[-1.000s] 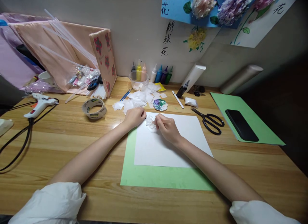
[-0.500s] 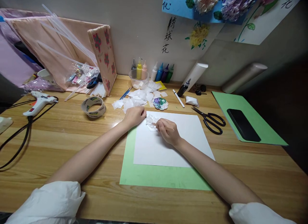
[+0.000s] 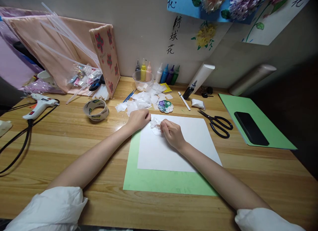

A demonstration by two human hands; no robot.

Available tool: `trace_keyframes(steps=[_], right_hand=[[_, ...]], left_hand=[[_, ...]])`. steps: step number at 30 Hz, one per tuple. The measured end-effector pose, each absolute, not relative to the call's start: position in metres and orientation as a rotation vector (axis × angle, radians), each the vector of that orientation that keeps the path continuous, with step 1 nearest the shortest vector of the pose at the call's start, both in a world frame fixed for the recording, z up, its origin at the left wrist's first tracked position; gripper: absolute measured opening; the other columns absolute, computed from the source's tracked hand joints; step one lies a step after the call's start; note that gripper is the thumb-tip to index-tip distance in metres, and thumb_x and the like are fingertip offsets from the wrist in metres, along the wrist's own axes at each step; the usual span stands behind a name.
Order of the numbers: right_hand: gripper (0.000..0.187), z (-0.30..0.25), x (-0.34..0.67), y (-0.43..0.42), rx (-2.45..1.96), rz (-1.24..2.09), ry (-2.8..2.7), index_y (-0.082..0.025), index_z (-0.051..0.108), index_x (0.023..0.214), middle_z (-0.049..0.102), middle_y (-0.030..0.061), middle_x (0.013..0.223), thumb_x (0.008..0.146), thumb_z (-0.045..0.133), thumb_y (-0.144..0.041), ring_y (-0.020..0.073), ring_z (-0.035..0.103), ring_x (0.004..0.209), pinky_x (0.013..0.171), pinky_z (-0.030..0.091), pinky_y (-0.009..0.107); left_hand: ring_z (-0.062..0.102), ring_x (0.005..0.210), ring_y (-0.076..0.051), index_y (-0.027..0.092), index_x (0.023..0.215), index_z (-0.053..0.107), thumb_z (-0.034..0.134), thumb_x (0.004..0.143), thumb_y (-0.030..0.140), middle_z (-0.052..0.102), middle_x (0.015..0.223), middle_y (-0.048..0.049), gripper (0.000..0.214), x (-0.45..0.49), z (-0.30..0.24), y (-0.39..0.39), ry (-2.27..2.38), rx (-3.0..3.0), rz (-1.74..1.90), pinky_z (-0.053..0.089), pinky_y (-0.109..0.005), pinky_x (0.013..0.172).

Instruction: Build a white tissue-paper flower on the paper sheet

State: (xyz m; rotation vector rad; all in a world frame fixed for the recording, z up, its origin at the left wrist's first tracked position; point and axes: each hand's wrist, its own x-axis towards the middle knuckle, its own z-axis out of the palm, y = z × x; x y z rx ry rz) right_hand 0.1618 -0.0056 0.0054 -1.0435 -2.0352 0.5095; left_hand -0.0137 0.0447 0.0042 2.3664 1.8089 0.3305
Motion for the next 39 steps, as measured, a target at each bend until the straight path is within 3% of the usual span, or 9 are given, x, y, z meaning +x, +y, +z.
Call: trace_keyframes(steps=[13,19,23,29,34,39], right_hand=[[0.036,0.0,0.17,-0.016,-0.843,0.439,-1.877,-0.021,0.044,0.061,0.047,-0.0003,0.053,0.093,0.03,-0.027,0.0131,0.046,0.051,0.053,0.037,0.028],[0.042,-0.003,0.171,-0.008,-1.02,0.764,-1.433,-0.02,0.047,0.059,0.046,-0.0018,0.049,0.092,0.032,-0.039,0.0115,0.042,0.043,0.044,0.035,0.026],[0.041,-0.003,0.169,0.001,-1.029,0.902,-1.239,-0.02,0.046,0.06,0.045,-0.0031,0.048,0.091,0.034,-0.045,0.0102,0.041,0.04,0.039,0.034,0.024],[0.042,-0.004,0.169,0.0,-1.04,0.89,-1.265,-0.02,0.046,0.059,0.045,-0.0033,0.047,0.092,0.033,-0.044,0.0102,0.041,0.039,0.04,0.036,0.024],[0.042,-0.005,0.169,-0.001,-1.015,0.927,-1.27,-0.02,0.047,0.06,0.045,-0.0032,0.048,0.091,0.034,-0.045,0.0103,0.042,0.04,0.04,0.035,0.024],[0.042,-0.005,0.169,0.0,-1.005,0.933,-1.229,-0.02,0.048,0.059,0.046,-0.0029,0.048,0.09,0.037,-0.046,0.0101,0.042,0.04,0.04,0.034,0.024]], left_hand=[[0.059,0.077,-0.018,0.018,0.078,0.063,0.036,0.086,0.03,0.067,0.084,-0.0069,0.03,-0.017,0.012,0.046,1.75,2.38,0.307,0.034,-0.025,0.06],[0.057,0.072,-0.017,0.018,0.075,0.062,0.033,0.088,0.039,0.066,0.078,-0.0056,0.038,-0.047,0.051,0.063,1.814,2.295,0.45,0.033,-0.025,0.057],[0.057,0.08,-0.017,0.02,0.087,0.062,0.05,0.079,0.041,0.063,0.089,-0.0035,0.025,-0.071,0.068,0.067,1.762,2.317,0.536,0.038,-0.025,0.065],[0.053,0.101,-0.022,0.023,0.102,0.061,0.064,0.068,0.031,0.057,0.103,-0.0056,0.036,-0.08,0.062,0.066,1.565,2.466,0.403,0.042,-0.029,0.082],[0.06,0.081,-0.018,0.019,0.099,0.062,0.054,0.077,0.029,0.066,0.089,-0.0048,0.026,-0.079,0.06,0.069,1.649,2.308,0.405,0.043,-0.026,0.068],[0.062,0.077,-0.017,0.018,0.092,0.065,0.056,0.075,0.026,0.069,0.084,-0.0044,0.021,-0.084,0.069,0.068,1.726,2.239,0.466,0.043,-0.023,0.064]])
